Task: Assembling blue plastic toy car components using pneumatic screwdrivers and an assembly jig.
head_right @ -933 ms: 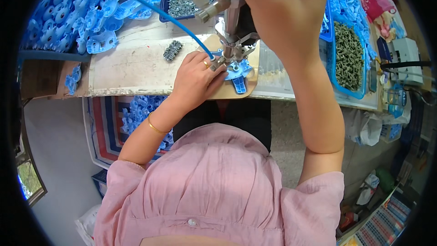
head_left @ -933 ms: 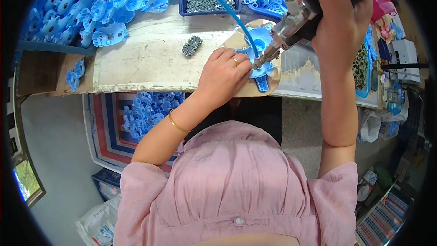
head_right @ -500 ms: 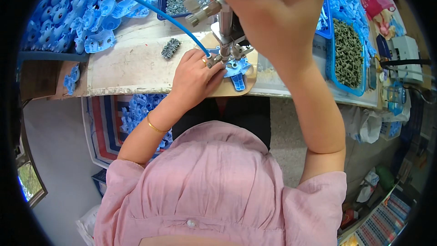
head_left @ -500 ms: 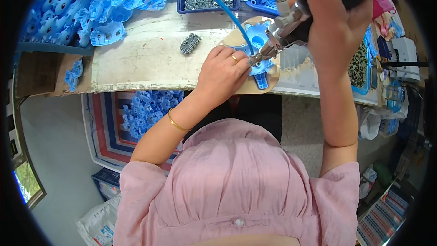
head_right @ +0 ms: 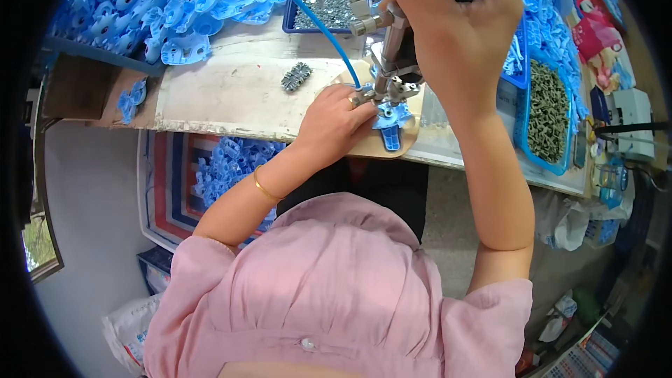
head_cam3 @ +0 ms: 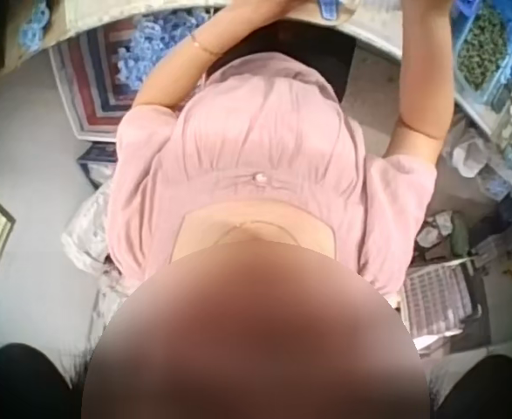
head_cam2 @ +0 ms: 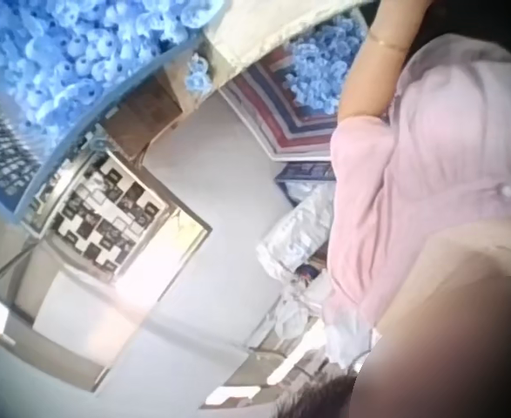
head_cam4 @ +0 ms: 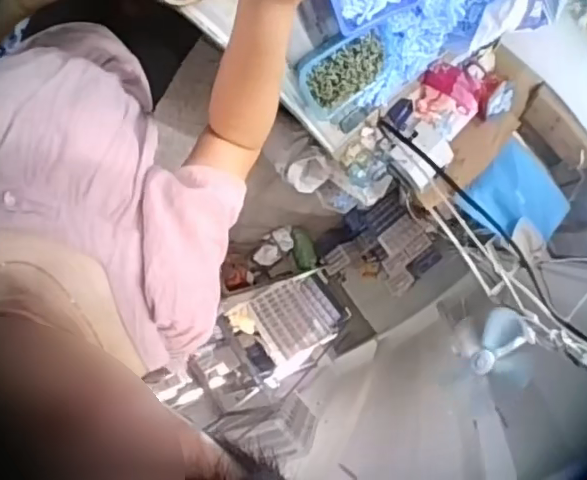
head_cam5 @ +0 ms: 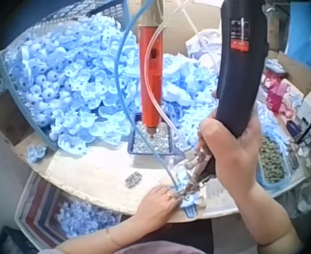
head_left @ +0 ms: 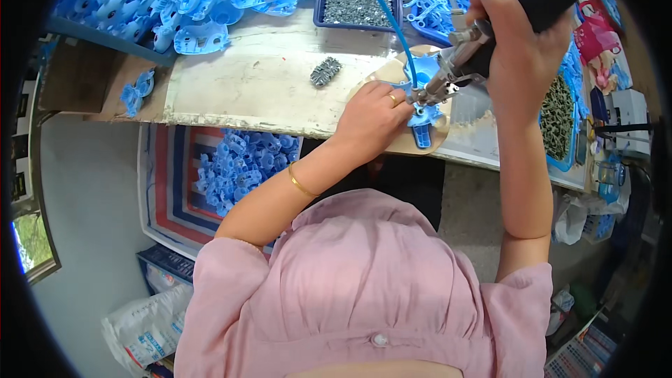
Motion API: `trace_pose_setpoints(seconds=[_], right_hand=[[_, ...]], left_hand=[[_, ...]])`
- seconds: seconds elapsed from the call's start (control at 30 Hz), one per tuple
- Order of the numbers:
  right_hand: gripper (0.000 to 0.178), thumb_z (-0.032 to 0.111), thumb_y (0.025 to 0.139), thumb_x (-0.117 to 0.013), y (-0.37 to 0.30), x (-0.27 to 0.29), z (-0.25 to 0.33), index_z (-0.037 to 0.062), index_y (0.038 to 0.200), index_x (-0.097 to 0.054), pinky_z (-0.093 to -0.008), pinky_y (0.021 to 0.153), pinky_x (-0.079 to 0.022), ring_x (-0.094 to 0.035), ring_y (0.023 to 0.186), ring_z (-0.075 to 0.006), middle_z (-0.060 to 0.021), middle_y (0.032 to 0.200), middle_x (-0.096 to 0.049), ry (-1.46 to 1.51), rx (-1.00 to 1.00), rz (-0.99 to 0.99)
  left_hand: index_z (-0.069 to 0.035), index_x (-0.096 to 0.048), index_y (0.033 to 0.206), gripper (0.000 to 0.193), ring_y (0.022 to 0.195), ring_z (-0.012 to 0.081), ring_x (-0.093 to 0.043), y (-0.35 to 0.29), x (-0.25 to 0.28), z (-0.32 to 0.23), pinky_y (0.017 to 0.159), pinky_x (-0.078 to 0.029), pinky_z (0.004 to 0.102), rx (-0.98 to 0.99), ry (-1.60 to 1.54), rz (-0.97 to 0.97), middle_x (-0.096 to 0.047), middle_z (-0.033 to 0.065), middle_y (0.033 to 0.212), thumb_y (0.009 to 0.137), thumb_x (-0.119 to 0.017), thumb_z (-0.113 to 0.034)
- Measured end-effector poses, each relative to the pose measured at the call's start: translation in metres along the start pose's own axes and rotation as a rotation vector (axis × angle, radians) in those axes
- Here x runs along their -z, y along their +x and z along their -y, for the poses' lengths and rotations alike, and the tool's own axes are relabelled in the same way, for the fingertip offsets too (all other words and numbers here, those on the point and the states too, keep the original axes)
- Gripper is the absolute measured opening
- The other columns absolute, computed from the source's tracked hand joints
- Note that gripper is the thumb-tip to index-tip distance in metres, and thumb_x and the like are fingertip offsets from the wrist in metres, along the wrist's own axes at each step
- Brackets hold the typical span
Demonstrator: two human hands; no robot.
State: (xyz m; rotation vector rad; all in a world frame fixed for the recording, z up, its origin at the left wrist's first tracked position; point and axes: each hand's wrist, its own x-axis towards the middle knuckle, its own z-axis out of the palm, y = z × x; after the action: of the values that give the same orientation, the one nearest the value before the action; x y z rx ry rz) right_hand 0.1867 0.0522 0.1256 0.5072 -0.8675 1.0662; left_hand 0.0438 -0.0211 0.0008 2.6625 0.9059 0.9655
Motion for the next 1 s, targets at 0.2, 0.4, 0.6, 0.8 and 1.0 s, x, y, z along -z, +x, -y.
trace_pose_setpoints(seconds=[0.2, 0.4, 0.6, 0.8, 1.0], right_hand=[[0.033, 0.017, 0.083, -0.068, 0.037, -0.095, 0.023, -0.0014, 0.109, -0.061, -0.0211, 0.051, -0.045, -0.056, 0.054, -0.0085, -0.0042, 0.070, -0.060, -1.516, -0.154, -0.377], [0.050, 0.038, 0.091, -0.069, 0.049, -0.099, 0.030, 0.0011, 0.124, -0.061, -0.0199, 0.049, -0.043, -0.054, 0.051, -0.0096, -0.0008, 0.069, -0.061, -1.603, -0.200, -0.346], [0.061, 0.050, 0.096, -0.061, 0.046, -0.097, 0.041, 0.0028, 0.135, -0.055, -0.0235, 0.062, -0.050, -0.063, 0.070, -0.0125, -0.0037, 0.091, -0.067, -1.572, -0.299, -0.136], [0.062, 0.050, 0.096, -0.061, 0.046, -0.077, 0.088, 0.0028, 0.135, -0.055, -0.0237, 0.063, -0.050, -0.063, 0.071, -0.0126, -0.0037, 0.092, -0.067, -1.526, -0.298, -0.125], [0.062, 0.051, 0.096, -0.061, 0.069, -0.005, 0.229, 0.0028, 0.135, -0.055, -0.0238, 0.063, -0.050, -0.063, 0.072, -0.0127, -0.0038, 0.093, -0.067, -1.506, -0.315, -0.108]], left_hand=[[-0.011, -0.063, 0.078, 0.009, 0.087, 0.0228, -0.060, -0.001, 0.006, 0.001, 0.084, -0.048, 0.0374, 0.004, 0.012, -0.021, -0.062, 0.0027, 0.086, 0.076, -0.071, -0.013], [-0.010, -0.063, 0.079, 0.009, 0.087, 0.0231, -0.060, 0.004, 0.005, 0.002, 0.083, -0.049, 0.0372, -0.017, -0.006, -0.026, -0.062, 0.0027, 0.084, 0.079, -0.071, -0.014], [-0.009, -0.067, 0.085, 0.008, 0.086, 0.0240, -0.060, 0.002, 0.021, 0.004, 0.080, -0.049, 0.0371, 0.027, -0.055, -0.096, -0.066, 0.0021, 0.088, 0.080, -0.071, -0.013], [-0.011, -0.069, 0.085, 0.008, 0.086, 0.0252, -0.059, -0.009, 0.050, 0.041, 0.075, -0.048, 0.0382, 0.180, 0.094, -0.125, -0.067, 0.0021, 0.087, 0.079, -0.073, -0.015], [-0.010, -0.070, 0.082, 0.009, 0.084, 0.0274, -0.057, -0.024, 0.059, 0.085, 0.075, -0.048, 0.0394, 0.400, 0.229, 0.029, -0.066, 0.0040, 0.083, 0.079, -0.075, -0.017]])
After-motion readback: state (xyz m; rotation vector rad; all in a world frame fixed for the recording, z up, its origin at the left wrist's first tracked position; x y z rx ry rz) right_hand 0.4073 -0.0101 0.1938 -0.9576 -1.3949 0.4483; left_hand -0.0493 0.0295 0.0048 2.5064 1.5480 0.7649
